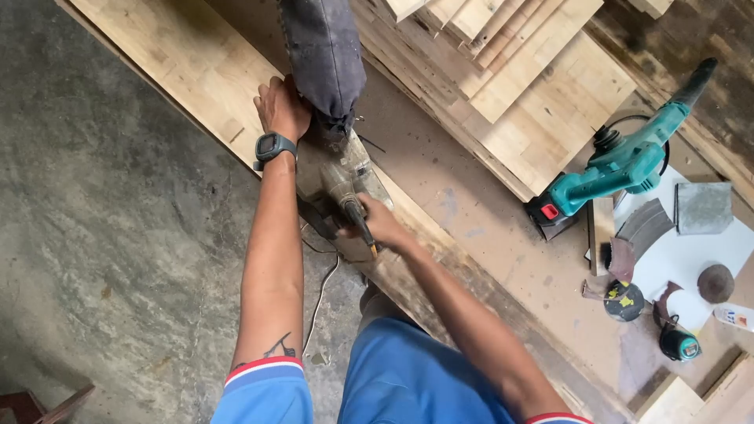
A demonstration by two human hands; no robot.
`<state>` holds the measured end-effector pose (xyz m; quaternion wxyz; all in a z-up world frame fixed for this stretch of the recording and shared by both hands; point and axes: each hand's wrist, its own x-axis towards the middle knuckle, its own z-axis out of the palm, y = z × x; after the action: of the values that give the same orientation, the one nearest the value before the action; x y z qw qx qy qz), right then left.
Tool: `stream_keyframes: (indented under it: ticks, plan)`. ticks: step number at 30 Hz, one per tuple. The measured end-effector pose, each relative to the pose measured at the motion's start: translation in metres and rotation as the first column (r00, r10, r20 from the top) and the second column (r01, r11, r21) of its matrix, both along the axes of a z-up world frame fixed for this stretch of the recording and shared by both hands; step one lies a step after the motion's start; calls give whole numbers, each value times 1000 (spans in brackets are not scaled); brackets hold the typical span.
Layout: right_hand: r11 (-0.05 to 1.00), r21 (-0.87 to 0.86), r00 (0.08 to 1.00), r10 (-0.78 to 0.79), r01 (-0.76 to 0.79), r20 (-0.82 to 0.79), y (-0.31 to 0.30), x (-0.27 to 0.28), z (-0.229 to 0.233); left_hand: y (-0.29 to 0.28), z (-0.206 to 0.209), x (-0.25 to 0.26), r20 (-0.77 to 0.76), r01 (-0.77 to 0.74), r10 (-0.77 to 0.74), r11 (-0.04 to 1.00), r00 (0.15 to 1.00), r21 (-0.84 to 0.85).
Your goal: The person uses a handheld electric sander to smooth the surface of a long wooden plank. They move the tool back and forth along the length of the wood, holding it with both hands to manage the vibration.
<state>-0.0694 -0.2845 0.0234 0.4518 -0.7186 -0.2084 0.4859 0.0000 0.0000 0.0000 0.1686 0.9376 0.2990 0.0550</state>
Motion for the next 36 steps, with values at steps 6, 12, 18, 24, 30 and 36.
stream_keyframes:
  ticks: [6, 12, 18, 24, 30, 36]
  plan:
    - [964, -125, 908, -171, 234, 383, 17, -22, -23, -4, 28, -3, -130, -34, 22, 996, 991, -88]
    - [962, -190, 914, -108, 195, 390, -17, -34, -90, -24, 5, -39, -52, -64, 62, 997, 997, -48]
    - [979, -134, 929, -99, 155, 356, -90, -58, -92, -93, 4, -70, -29, -170, 169, 985, 985, -41]
    - [982, -174, 912, 8, 69, 409, -211, -104, -97, -172, 6, -109, -190, -115, 93, 988, 977, -105]
    - [983, -179, 890, 51, 34, 453, -318, -122, -113, -270, 14, -142, -260, -161, 108, 968, 960, -192]
    - [965, -259, 947, 43, 44, 319, -343, -138, -52, -318, 65, -164, -237, -253, 179, 910, 955, -328]
